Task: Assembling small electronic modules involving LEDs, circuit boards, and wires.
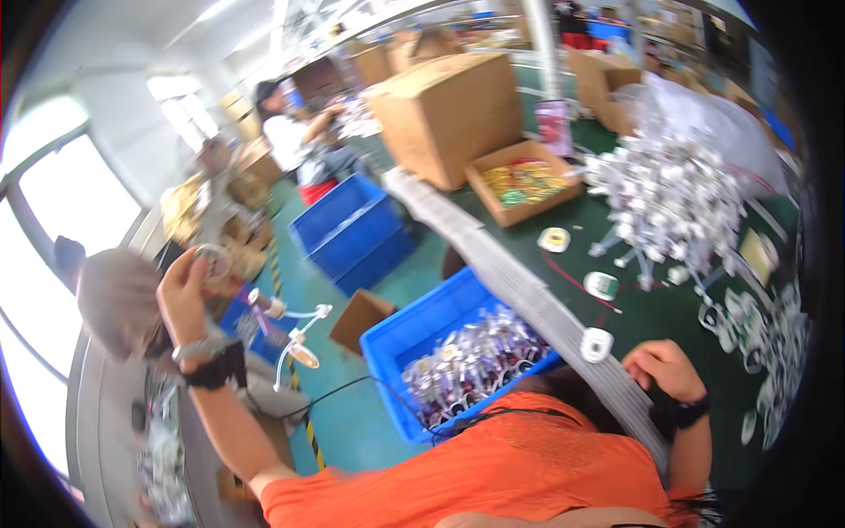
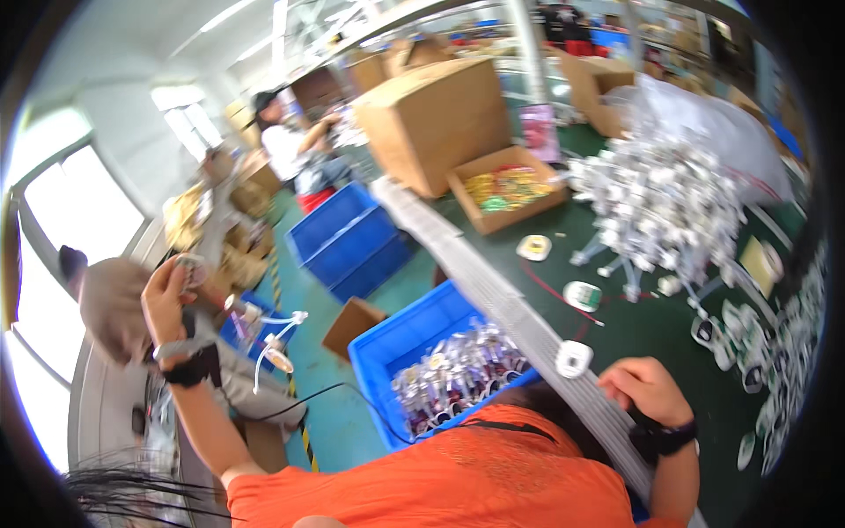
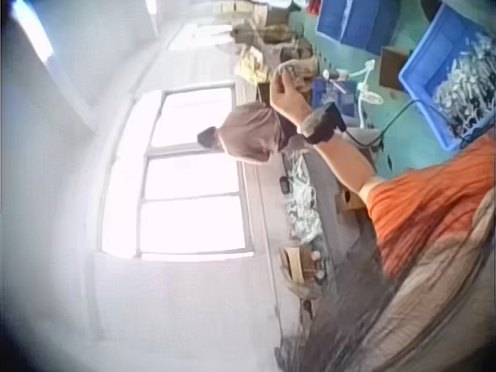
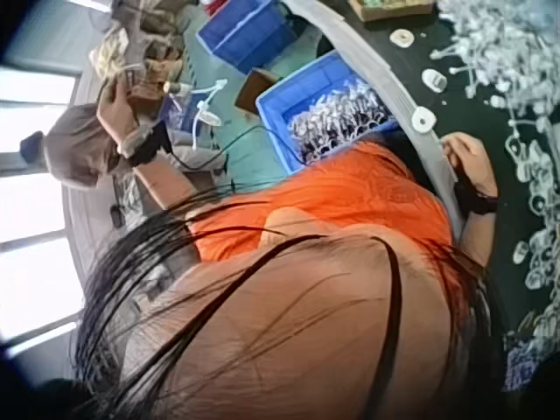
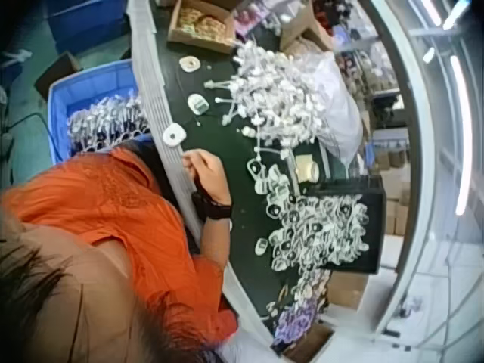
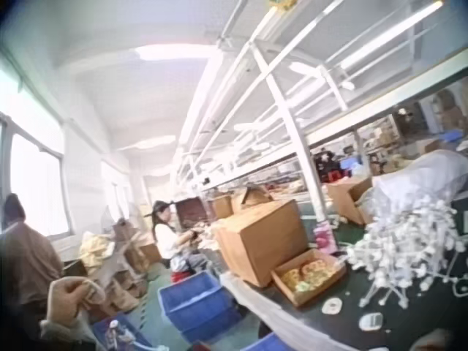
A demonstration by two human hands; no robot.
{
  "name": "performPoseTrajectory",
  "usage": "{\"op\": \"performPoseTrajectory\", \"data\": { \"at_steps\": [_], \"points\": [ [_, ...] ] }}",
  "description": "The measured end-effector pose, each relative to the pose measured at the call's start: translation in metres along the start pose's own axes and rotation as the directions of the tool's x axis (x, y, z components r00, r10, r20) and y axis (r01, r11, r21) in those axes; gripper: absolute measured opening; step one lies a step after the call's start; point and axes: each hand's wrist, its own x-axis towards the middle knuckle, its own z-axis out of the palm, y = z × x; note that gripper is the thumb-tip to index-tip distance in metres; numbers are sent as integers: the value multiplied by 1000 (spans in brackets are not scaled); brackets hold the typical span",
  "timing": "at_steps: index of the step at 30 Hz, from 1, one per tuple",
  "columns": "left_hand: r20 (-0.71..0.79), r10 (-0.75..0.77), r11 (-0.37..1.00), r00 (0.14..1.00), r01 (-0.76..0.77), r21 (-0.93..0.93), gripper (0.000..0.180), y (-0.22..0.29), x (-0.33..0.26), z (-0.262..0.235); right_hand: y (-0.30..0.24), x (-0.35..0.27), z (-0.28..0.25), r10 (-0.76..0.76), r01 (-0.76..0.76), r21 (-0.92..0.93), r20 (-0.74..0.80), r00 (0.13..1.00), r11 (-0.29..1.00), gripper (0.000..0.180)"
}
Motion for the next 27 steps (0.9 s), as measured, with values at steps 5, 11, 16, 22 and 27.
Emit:
{"op": "performPoseTrajectory", "data": {
  "at_steps": [5,11,16,22,27],
  "points": [
    [-105,-62,991,993,74,113,22,-73,-4,-63,13,-1,-11,16,-8,151,-49,999,989,28],
    [-325,-212,895,922,316,314,21,-154,-11,-128,39,16,-22,13,13,405,-61,998,914,26],
    [-435,-226,869,872,382,315,21,-234,-19,-187,62,22,-37,97,-8,551,-133,986,835,24],
    [-487,-246,803,838,458,382,20,-233,-48,-209,71,20,-41,86,42,601,-183,979,798,23],
    [-528,-342,757,777,561,335,20,-235,-60,-235,72,21,-41,90,49,596,-201,976,802,22]
  ]
}}
